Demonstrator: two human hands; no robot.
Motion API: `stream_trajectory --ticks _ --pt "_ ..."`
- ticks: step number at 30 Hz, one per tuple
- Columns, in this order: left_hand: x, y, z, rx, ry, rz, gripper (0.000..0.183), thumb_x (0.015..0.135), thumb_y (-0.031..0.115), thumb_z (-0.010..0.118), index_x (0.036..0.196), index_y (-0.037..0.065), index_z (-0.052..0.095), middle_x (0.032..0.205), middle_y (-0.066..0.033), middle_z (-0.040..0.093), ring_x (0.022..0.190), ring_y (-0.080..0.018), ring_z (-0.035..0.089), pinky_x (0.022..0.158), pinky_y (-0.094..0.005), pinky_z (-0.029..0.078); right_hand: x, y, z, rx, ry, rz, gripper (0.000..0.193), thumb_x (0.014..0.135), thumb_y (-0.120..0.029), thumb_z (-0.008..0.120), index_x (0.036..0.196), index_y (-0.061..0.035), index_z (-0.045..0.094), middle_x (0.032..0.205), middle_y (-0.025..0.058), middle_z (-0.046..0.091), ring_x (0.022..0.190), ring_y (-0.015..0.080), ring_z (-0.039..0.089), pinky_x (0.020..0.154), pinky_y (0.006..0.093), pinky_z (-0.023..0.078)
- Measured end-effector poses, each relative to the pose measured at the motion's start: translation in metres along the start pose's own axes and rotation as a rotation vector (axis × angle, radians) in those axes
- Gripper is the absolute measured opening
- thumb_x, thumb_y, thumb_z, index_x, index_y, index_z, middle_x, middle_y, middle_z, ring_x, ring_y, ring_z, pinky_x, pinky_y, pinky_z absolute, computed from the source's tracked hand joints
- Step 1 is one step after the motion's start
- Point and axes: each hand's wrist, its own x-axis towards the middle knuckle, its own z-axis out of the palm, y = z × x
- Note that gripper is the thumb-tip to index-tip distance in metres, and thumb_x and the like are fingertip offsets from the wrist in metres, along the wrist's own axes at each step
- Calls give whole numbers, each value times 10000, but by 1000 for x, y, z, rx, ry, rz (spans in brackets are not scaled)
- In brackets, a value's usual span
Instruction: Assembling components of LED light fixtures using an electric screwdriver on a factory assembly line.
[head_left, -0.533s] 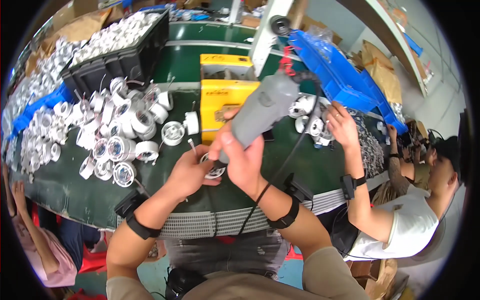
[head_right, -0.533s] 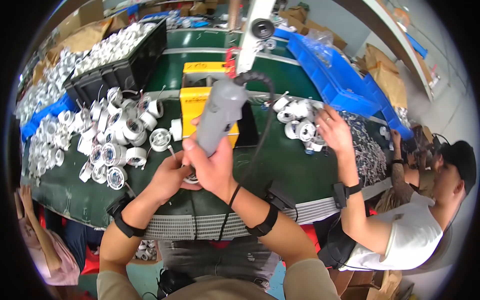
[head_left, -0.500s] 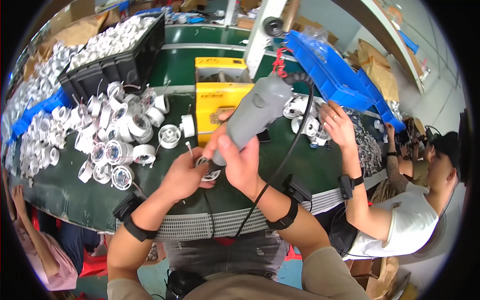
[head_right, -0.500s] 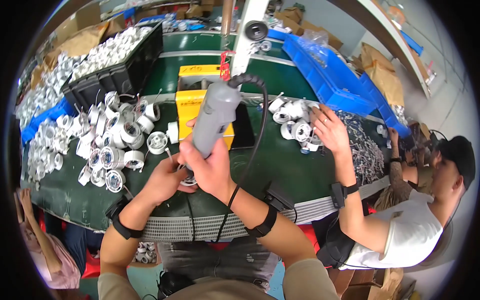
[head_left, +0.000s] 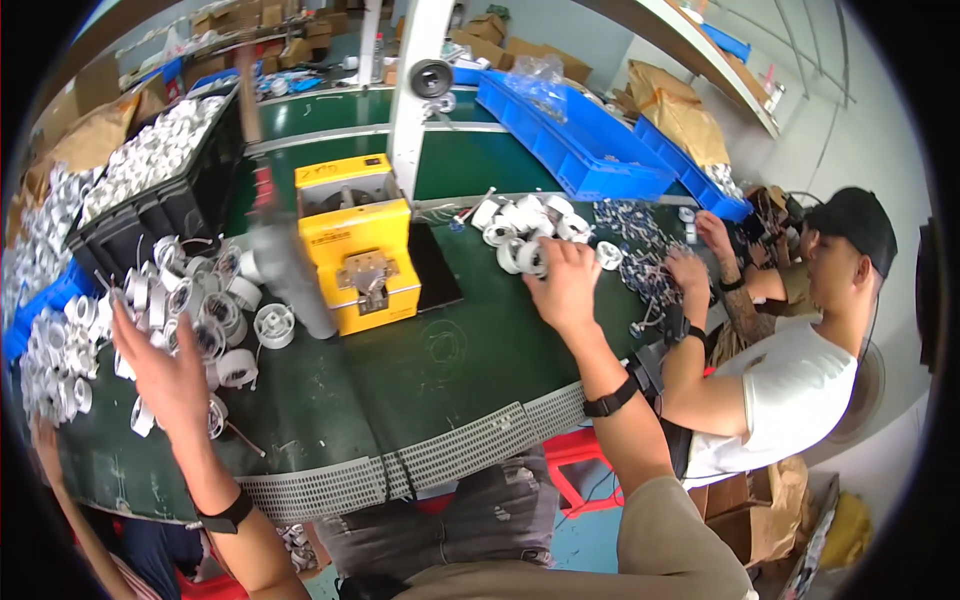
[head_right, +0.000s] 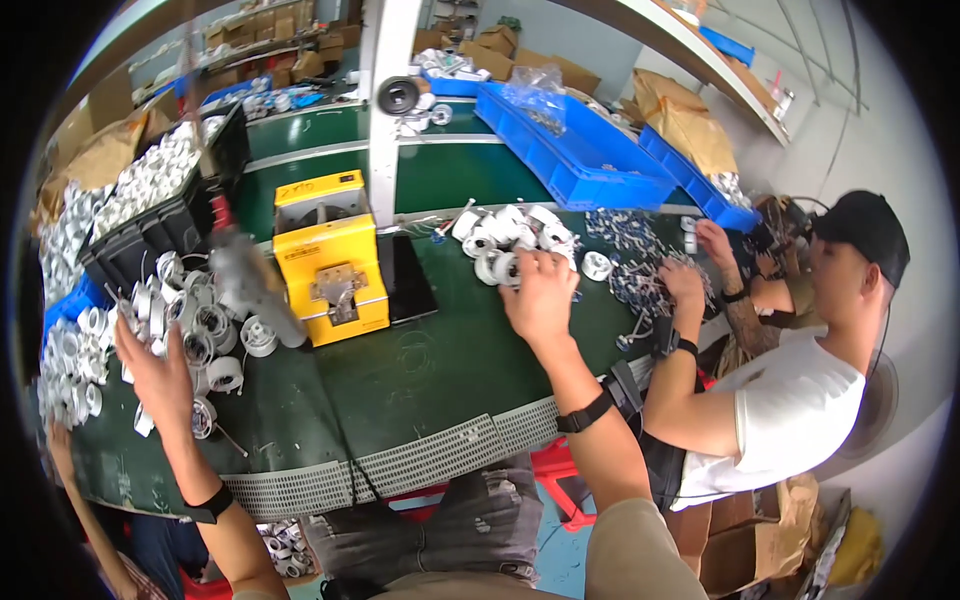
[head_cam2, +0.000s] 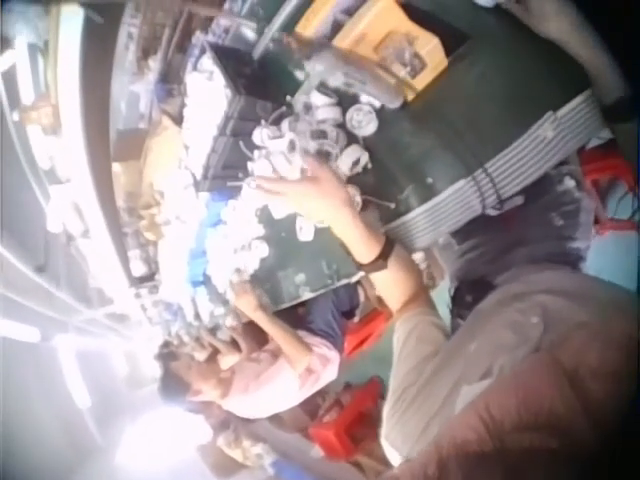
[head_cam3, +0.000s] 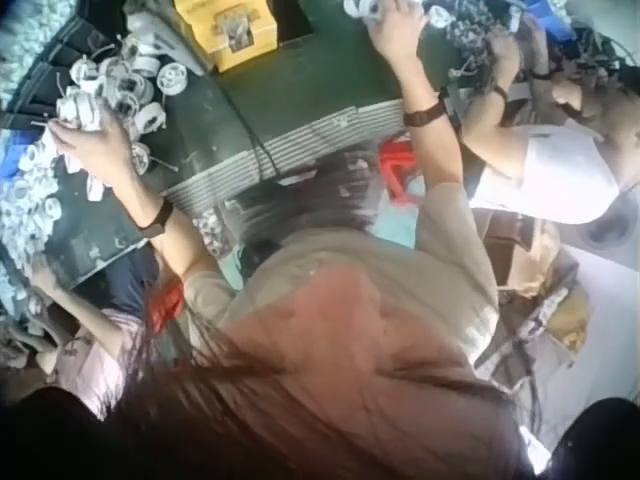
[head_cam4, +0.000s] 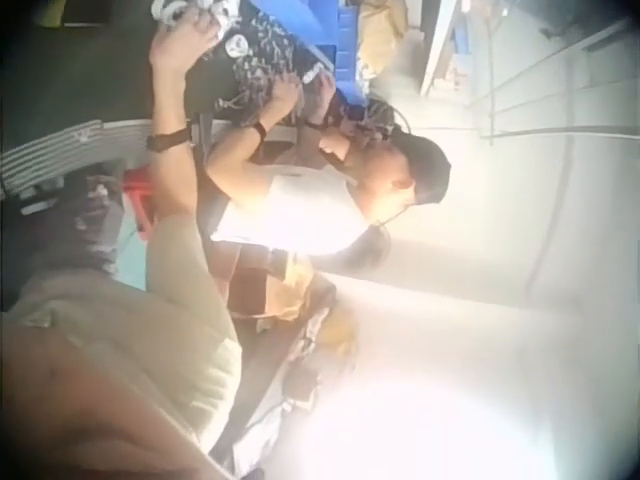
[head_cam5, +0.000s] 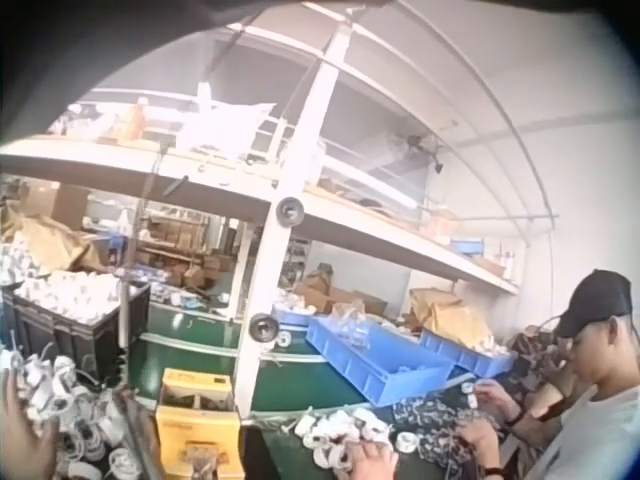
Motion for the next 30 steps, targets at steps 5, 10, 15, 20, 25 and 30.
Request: stream_trajectory --ticks 5,10,15,20,25,30 --pt "-1 19 -16 309 298 333 391 876 181 630 1239 57 552 1289 -222 499 1142 -352 529 974 -431 413 -18 -60 -47 330 137 -251 526 655 -167 794 1139 -109 597 1135 72 587 1192 336 417 1010 464 300" --pt "-31 44 -6 -661 -908 -28 131 906 91 567 974 -9 616 804 -54 626 792 -136 616 614 -242 498 -34 -119 -58 687 32 -592 490 634 -175 791 1102 -138 651 1175 30 589 1193 317 427 992 460 336" --pt "-57 82 -4 -1113 -1332 -314 388 1002 262 459 1239 -42 502 1013 -65 610 870 -130 608 680 -262 533 -30 -157 -42 906 -169 -843 508 642 -159 783 1127 -111 641 1228 30 573 1186 318 456 981 469 371" --pt "-68 78 15 -1434 -1204 -518 410 999 331 464 1230 -5 495 1015 -52 618 902 -128 605 817 -269 497 -31 -151 -36 1102 -55 -559 572 670 -248 828 1153 -50 596 1257 154 485 1181 343 462 982 424 390" --pt "-73 73 18 -1353 -1243 -334 619 937 562 431 1223 16 477 976 -75 607 859 -156 625 718 -306 540 -43 -152 -16 1706 -662 68 235 904 -117 615 1085 32 599 1069 125 590 969 174 578 835 313 471" --pt "-73 71 21 -1275 -1222 -442 537 1001 492 337 1163 13 520 893 -48 597 759 -105 568 654 -263 493 -39 -155 -25 1718 -884 105 139 914 -67 576 889 54 639 814 70 627 708 111 580 655 245 461"
